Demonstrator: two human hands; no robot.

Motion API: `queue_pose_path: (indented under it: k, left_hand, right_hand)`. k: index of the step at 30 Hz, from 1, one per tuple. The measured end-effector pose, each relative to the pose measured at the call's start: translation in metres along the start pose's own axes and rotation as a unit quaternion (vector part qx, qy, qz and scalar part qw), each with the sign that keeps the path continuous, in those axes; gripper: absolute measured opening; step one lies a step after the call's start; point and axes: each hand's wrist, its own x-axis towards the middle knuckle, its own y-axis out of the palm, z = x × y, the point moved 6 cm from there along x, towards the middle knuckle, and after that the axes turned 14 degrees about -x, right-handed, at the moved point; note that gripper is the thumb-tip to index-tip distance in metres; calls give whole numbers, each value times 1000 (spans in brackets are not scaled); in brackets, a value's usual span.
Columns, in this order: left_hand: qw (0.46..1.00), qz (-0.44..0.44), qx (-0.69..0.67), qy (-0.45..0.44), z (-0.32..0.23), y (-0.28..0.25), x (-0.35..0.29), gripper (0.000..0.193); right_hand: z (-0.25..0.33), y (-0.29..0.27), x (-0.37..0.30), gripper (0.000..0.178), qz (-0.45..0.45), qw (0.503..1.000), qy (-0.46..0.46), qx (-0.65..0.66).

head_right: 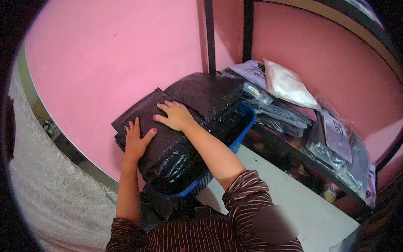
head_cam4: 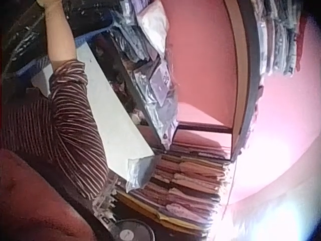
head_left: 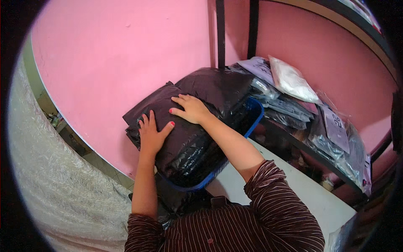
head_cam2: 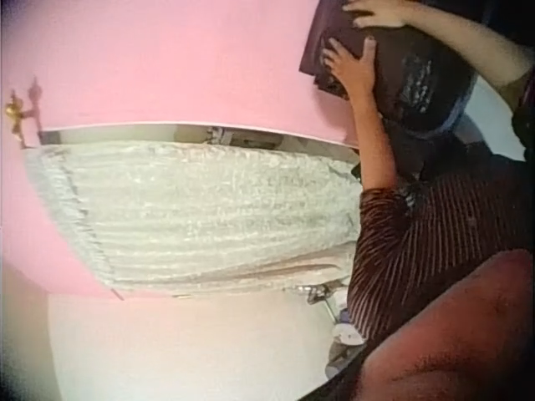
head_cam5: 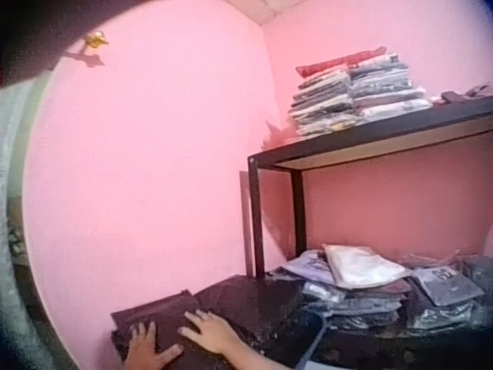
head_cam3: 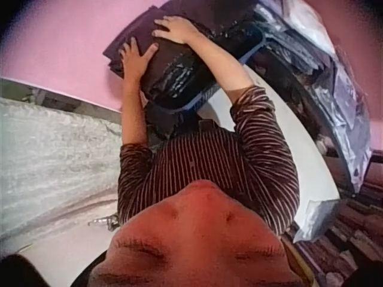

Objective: Packing items into black shipping bags and stacking them in a basket.

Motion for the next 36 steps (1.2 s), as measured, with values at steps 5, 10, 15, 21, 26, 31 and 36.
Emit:
queue_pose_path:
  k: [5,10,15,21,26,31,36]
  left_hand:
    - [998,-52,-28,11,5,-20,-12,86]
    - [982,-121,-54,135,-57,-35,-75,68]
    - [945,-87,-41,314,-127,-3,-148,69]
    - [933,129,-97,321,-156,126,-189,66]
    - [908,302,-105,272,-137,286,-246,72]
    - [893,441,53,71,-72,397,-359,95]
    - [937,326,78,94,-60,416,-418,89]
  right_hand:
    - [9,-38,-54,38,-199,979,-38,19]
    - [-22,-53,-164,43,-192,980,25,-36]
    - [-89,-45,-278,41,-238,958,159,-1]
    - [-156,-30,-434,36,-132,940,314,-32]
    - [-188,-42,-586,34,-60,911,403,-54]
    - [-199,-75,-733,34,31,845,533,-16]
    - [-213,-97,-858,36,53,785,617,-6]
